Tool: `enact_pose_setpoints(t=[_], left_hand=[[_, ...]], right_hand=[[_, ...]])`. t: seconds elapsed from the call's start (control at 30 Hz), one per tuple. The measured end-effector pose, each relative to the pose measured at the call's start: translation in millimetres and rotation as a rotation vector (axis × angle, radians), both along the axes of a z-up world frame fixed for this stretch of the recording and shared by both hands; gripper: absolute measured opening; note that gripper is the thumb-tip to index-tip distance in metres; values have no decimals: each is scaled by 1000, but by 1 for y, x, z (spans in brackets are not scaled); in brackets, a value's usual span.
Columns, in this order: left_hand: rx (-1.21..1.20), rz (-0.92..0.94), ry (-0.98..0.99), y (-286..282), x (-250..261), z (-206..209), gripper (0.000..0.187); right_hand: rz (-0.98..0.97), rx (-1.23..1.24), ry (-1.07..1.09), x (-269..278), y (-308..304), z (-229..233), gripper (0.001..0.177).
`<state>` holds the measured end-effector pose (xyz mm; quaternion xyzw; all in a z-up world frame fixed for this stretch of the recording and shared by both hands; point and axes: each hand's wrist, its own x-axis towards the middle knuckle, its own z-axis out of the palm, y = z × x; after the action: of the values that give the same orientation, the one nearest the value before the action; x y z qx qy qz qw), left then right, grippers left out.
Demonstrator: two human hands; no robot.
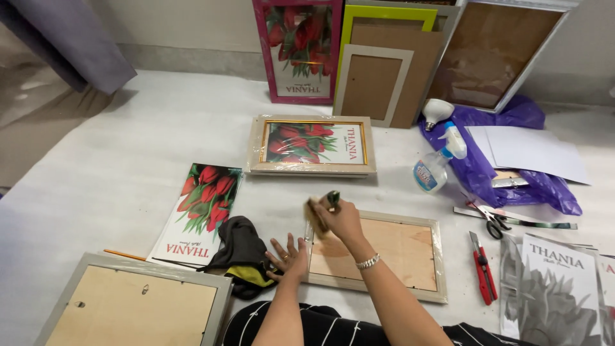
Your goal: Cleaning a picture frame glass and preparing the backboard using a brush and utility knife.
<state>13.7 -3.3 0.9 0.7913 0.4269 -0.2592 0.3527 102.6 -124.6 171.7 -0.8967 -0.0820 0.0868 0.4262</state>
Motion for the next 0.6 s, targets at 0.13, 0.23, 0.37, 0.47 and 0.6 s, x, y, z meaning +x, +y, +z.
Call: enact_pose_setpoints(t=[0.13,0.23,0.37,0.47,0.6], left_hand=[[-24,22,-11,1,3,-6,68],[3,3,-11,1,1,-13,69],[-11,-8,-38,3,-2,-4,71],[-7,-26,-37,4,-3,-6,72],[-8,-23,-57,5,-2,-5,73]], right_hand=[[-259,471,297,19,10,-24,34],[-322,355,205,13,-24,-47,40],[-452,103,126,2,-116,-41,50],[-603,-51,72,-2,-206,-51,49],[-737,-471,-114,7,-292,-75,44]])
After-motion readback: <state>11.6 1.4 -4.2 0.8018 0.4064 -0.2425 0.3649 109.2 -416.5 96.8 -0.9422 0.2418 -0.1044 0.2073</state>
